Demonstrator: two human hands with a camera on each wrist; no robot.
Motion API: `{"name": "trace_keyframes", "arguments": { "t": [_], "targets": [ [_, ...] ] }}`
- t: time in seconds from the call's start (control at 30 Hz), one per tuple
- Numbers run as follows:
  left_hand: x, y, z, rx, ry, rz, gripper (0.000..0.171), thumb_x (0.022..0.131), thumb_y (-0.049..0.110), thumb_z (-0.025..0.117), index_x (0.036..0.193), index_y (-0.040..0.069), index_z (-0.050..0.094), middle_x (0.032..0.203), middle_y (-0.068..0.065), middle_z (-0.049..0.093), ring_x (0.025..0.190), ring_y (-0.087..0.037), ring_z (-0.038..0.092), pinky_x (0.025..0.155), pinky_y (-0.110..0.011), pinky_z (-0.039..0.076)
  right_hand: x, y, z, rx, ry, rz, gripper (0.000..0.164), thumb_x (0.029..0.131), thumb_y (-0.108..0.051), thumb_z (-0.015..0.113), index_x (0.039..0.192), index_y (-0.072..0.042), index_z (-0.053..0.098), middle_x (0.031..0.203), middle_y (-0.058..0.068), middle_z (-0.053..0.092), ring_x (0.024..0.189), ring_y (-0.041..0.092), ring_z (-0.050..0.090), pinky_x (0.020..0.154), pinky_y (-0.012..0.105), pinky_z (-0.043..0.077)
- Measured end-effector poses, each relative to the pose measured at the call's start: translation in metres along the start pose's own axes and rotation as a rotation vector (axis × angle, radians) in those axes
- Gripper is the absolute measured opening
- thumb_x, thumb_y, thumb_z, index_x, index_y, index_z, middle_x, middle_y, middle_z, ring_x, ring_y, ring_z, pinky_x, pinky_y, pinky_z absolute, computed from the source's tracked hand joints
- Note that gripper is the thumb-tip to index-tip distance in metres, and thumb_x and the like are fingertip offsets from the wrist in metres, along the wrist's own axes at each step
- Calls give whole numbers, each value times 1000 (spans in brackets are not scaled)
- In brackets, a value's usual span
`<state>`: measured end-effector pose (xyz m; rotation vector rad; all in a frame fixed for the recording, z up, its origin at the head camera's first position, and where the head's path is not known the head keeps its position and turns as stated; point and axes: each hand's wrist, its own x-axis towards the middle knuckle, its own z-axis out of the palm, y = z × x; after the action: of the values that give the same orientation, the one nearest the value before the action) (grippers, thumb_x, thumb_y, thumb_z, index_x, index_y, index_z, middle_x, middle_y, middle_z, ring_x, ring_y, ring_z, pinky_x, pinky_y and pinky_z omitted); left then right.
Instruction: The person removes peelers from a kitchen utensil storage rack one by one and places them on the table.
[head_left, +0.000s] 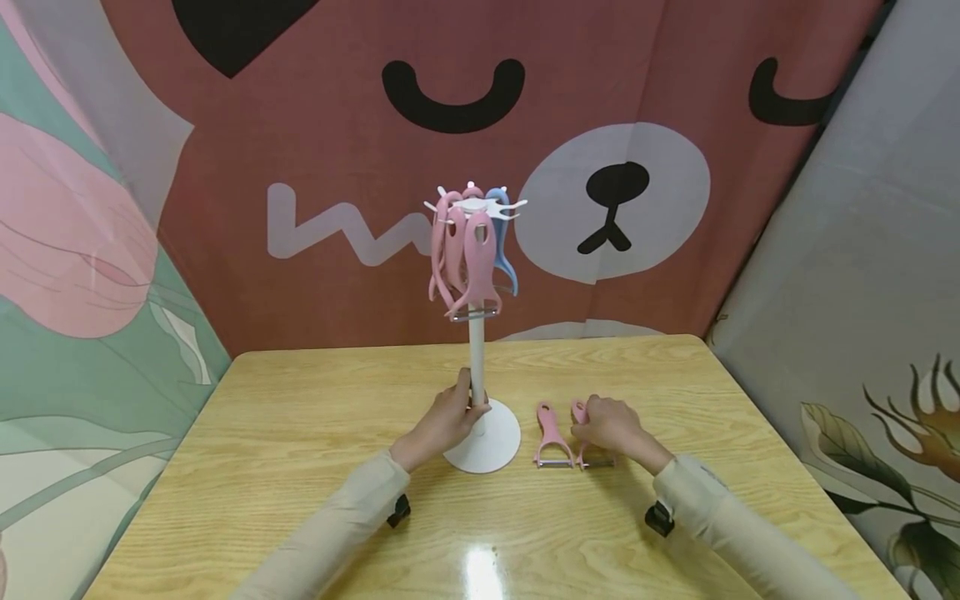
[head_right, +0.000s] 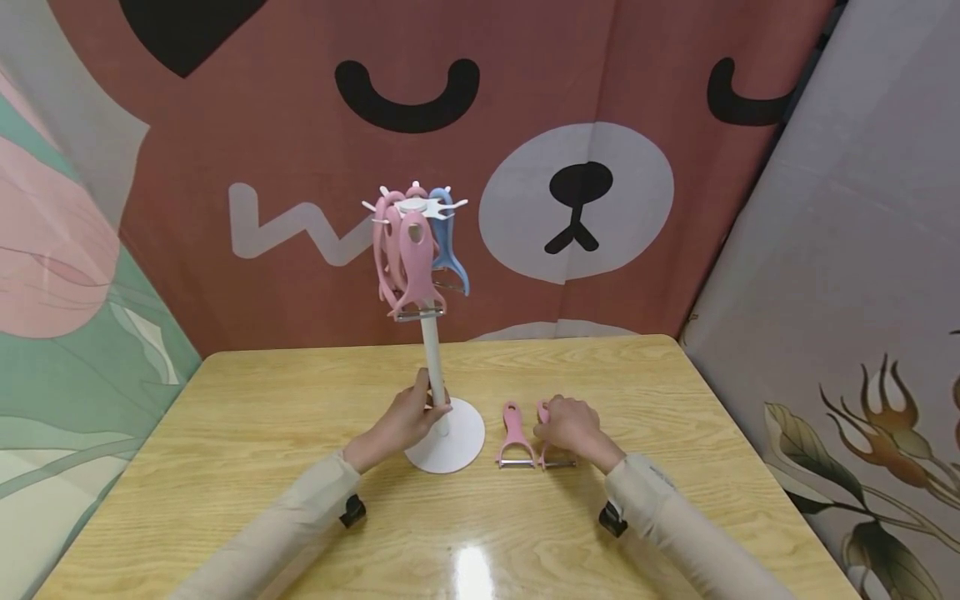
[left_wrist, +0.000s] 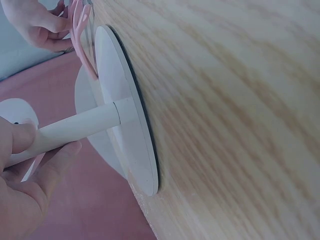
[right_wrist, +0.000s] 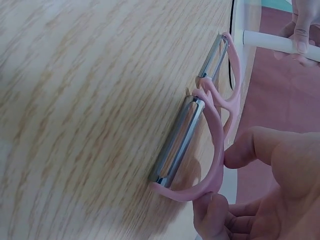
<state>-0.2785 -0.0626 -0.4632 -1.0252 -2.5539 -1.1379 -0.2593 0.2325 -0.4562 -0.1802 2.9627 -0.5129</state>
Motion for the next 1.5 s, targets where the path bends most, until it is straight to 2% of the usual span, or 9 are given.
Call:
{"name": "trace_keyframes", "arguments": {
  "t": [0.6,0.87,1.1,1.3,1.5],
  "targets": [
    [0,-3,2,6,27,39,34,95,4,65,116,1,38,94,-7,62,84,-22,69,68,-28,57,2,-2,0,-59,-48,22,25,85,-24,67,81,-8,48,67,6,48,55,20,44,49,30,32],
    [-1,-2,1,0,11,28,32,96,4,63,116,1,37,95,-7,61,83,-23,68,68,-27,57,1,-1,0,-65,-46,11,25,86,-23,67,81,-8,48,68,7,48,56,20,44,49,30,32],
    [0,-2,1,-5,6,15,32,97,5,63,116,1,38,95,-6,61,84,-21,69,69,-27,57,0,-2,-3,-45,-56,5,20,87,-20,61,83,-7,47,65,6,46,53,18,40,47,28,29],
    [1,-4,2,5,14,20,32,97,6,62,117,1,38,94,-5,61,85,-22,69,69,-27,57,-1,-3,-8,-32,1,8,19,92,-19,57,91,-3,45,64,6,42,53,19,39,47,30,28],
    [0,-3,1,1,7,1,31,98,7,62,117,1,38,94,-6,61,84,-21,69,68,-25,56,-2,-4,-7,-6,106,-28,24,96,-20,57,102,3,50,72,10,50,55,22,42,47,34,33]
  ]
}}
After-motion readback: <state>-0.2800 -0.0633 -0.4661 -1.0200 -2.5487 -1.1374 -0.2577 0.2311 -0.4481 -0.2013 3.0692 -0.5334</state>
